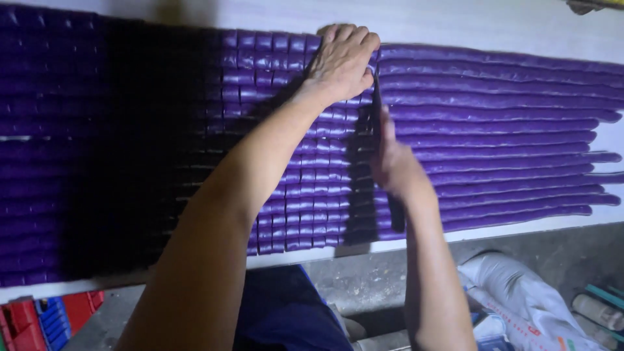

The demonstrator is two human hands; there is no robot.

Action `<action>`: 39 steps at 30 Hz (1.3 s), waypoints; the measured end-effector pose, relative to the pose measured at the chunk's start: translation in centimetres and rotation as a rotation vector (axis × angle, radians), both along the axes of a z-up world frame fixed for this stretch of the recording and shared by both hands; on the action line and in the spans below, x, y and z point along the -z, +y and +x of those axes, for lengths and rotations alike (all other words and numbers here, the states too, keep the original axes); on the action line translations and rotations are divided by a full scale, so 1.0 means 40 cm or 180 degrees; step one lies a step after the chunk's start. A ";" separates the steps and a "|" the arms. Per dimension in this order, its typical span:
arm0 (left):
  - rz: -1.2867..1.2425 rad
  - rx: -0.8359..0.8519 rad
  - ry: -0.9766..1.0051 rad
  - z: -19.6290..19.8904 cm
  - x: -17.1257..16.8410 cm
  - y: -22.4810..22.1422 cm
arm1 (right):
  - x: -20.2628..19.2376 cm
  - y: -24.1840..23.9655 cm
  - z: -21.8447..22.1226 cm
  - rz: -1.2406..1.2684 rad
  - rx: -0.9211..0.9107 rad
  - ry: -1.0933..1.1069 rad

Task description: The person uses a large knife to cut long parallel rows of purple dough into small uniform pieces on a white table. The person holds the dough with the left hand while cutting with the right hand, working across the rows from left to right.

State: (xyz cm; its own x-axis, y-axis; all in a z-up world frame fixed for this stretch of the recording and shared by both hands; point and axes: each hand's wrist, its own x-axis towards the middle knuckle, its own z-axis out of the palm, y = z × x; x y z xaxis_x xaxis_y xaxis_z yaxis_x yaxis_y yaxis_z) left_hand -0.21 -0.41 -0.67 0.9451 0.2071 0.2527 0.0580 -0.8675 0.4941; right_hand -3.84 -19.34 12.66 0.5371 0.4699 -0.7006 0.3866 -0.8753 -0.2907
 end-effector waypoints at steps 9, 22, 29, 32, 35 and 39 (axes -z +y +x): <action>-0.0190 0.0286 -0.0056 -0.190 -0.049 -0.125 | -0.053 0.016 -0.026 -0.0446 0.0295 0.0112; -0.0119 0.0145 -0.0028 -0.267 -0.032 -0.218 | -0.045 -0.216 -0.246 -0.0437 0.0148 0.0136; 0.0055 0.0035 -0.0024 -0.435 -0.021 -0.391 | -0.014 -0.240 -0.246 -0.0594 -0.0157 -0.0075; 0.0121 -0.0002 -0.0017 -0.437 -0.018 -0.393 | -0.018 -0.302 -0.310 -0.0548 -0.0091 -0.0024; 0.0154 -0.0060 0.0031 -0.424 -0.015 -0.391 | -0.085 -0.347 -0.367 -0.0596 -0.0027 0.0098; 0.0472 -0.0142 -0.0516 -0.540 -0.047 -0.506 | -0.117 -0.374 -0.392 -0.0644 0.0026 0.0174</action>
State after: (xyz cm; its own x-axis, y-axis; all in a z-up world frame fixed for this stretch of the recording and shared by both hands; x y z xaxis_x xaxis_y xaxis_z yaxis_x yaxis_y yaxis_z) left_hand -21.83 -20.64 1.19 0.8804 0.1971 0.4313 0.0282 -0.9297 0.3673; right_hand -19.53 -34.29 17.36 0.4989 0.3124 -0.8084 0.3677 -0.9210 -0.1290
